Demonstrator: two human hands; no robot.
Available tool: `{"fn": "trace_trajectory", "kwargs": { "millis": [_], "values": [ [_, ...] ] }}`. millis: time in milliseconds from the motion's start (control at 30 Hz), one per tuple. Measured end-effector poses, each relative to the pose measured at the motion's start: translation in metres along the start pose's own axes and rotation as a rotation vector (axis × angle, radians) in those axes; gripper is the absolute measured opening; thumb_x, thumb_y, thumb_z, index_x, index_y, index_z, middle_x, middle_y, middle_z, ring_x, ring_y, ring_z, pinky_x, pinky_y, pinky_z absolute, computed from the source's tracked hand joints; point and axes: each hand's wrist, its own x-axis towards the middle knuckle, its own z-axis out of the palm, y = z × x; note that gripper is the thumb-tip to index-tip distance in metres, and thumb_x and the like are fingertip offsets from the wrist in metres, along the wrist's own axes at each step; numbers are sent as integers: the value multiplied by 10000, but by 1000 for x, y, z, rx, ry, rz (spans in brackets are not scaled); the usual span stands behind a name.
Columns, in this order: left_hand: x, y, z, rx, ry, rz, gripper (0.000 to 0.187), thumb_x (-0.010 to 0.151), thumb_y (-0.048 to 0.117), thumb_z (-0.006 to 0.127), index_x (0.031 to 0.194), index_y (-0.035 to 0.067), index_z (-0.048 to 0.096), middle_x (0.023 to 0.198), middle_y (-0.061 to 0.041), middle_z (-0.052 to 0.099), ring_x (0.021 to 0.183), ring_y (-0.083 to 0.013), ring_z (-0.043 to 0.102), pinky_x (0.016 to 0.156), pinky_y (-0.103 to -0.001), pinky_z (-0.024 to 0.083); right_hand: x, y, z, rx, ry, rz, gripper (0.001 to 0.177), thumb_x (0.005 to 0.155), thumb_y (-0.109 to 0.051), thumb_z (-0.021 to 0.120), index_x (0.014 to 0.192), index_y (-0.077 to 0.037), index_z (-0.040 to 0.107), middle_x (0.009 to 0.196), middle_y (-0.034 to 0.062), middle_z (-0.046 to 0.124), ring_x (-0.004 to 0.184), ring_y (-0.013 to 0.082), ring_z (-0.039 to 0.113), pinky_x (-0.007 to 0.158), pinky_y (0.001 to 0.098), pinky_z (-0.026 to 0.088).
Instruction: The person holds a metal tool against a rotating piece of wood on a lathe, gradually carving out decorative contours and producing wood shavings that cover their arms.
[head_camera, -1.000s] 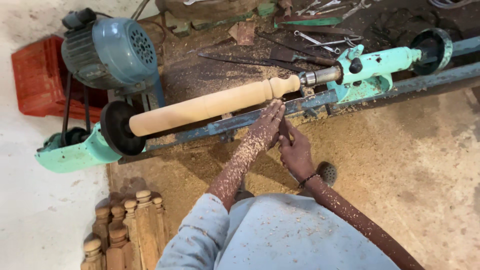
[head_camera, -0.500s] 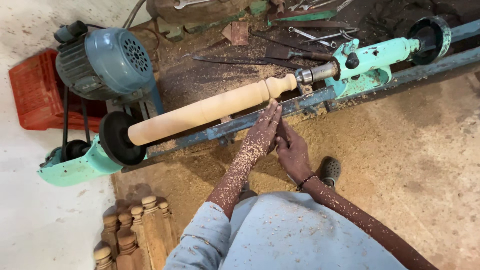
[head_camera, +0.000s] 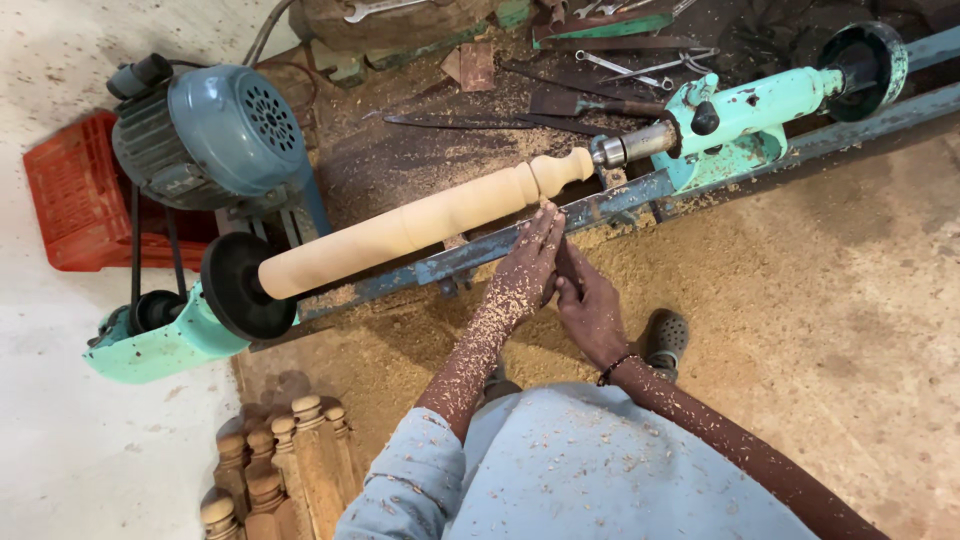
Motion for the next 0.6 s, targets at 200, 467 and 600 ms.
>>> {"fn": "trace_trajectory", "kwargs": {
  "millis": [200,467,600],
  "values": [
    [0,0,-5,-45,4,-3,928,879,121,684,1629,-3,150,1698,-249,177,1573,-393,215,1313,-458,210,-1,-4,6,41,-11,130,562,951,-32,587,1502,-55,483,1161,226,730,926,262,756,794,369,591],
    [0,7,-7,6,-29,-20,929,862,123,679,1616,4,149,1685,-228,171,1572,-366,205,1308,-467,173,-6,2,8,55,20,25,557,962,-8,590,1506,-60,482,1212,209,718,980,243,733,827,368,588],
    [-1,6,-8,-23,-16,-18,965,858,150,715,1611,-12,134,1686,-245,163,1569,-377,197,1309,-462,166,-5,8,10,134,31,-89,563,964,11,566,1516,-44,469,1265,218,700,1067,240,726,847,356,593]
  ]
}}
